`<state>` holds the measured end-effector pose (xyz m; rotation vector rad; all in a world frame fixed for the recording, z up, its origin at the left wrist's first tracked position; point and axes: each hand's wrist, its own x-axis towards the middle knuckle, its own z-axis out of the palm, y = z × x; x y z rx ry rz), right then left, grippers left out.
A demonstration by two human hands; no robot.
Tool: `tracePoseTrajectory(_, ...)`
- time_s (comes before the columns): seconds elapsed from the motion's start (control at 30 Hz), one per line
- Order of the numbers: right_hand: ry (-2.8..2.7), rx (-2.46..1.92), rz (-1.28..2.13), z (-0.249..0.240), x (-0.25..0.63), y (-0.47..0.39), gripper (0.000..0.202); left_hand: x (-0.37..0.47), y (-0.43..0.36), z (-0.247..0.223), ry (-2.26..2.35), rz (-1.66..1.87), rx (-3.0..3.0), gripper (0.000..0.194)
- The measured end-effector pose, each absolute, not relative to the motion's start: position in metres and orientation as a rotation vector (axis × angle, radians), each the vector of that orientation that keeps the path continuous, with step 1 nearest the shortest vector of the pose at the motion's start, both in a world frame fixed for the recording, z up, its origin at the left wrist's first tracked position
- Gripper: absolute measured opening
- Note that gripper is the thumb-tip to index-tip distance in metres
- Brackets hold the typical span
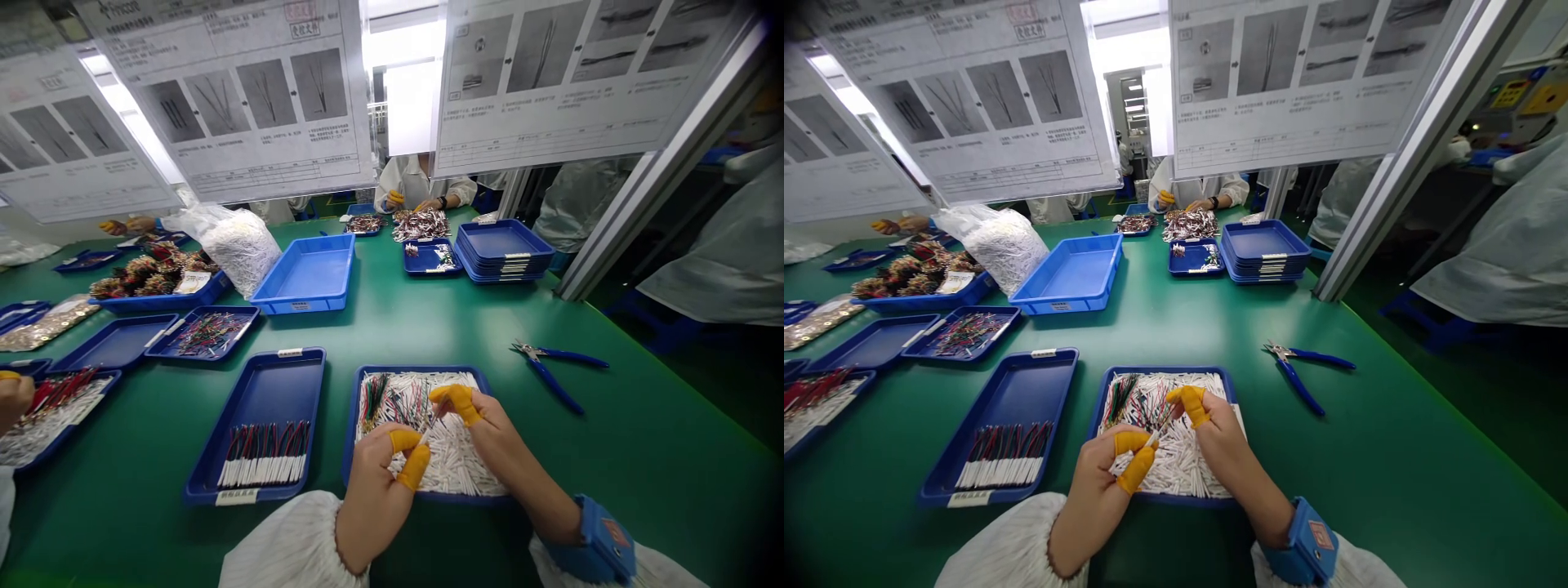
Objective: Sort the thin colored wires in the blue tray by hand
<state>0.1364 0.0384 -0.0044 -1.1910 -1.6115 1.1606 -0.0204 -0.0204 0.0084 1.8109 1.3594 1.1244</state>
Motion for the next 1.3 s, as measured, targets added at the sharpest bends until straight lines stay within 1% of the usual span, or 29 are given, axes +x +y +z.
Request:
tracePoseTrajectory(0.07,-1.719,-1.274,1.037,-0.009,0.136,0.039,0.028,-0.023,-0.019,0.009,1.371,1.159,1.834,0.012)
tracePoseTrajectory(0.13,-1.859,-1.289,0.911,-0.011,0.134,0.039,0.025,-0.027,-0.02,0.008,1.396,1.193,1.872,0.012)
tracePoseTrajectory(0.37,-2.109,-1.307,0.737,-0.021,0.133,0.035,0.036,-0.055,-0.047,0.005,1.603,1.247,2.025,0.01)
tracePoseTrajectory(0.47,-2.208,-1.324,0.592,-0.034,0.13,0.033,0.034,-0.086,-0.062,0.002,1.818,1.226,2.109,0.012)
tracePoseTrajectory(0.53,-2.254,-1.329,0.506,-0.041,0.127,0.031,0.033,-0.114,-0.07,0.001,2.084,1.167,2.169,0.013)
tracePoseTrajectory(0.63,-2.312,-1.292,0.421,-0.045,0.125,0.029,0.032,-0.158,-0.078,0.0,2.372,1.136,2.079,0.016)
tracePoseTrajectory(0.77,-2.34,-1.298,0.37,-0.046,0.126,0.03,0.035,-0.201,-0.084,-0.005,2.693,0.981,1.94,0.016)
tracePoseTrajectory(0.87,-2.353,-1.281,0.347,-0.05,0.129,0.033,0.036,-0.213,-0.087,-0.009,2.793,0.806,1.885,0.015)
tracePoseTrajectory(1.03,-2.341,-1.249,0.385,-0.056,0.133,0.037,0.039,-0.22,-0.09,-0.01,2.76,0.591,1.854,0.016)
tracePoseTrajectory(1.3,-2.261,-1.261,0.46,-0.054,0.128,0.032,0.036,-0.226,-0.086,-0.013,2.741,0.493,1.791,0.035)
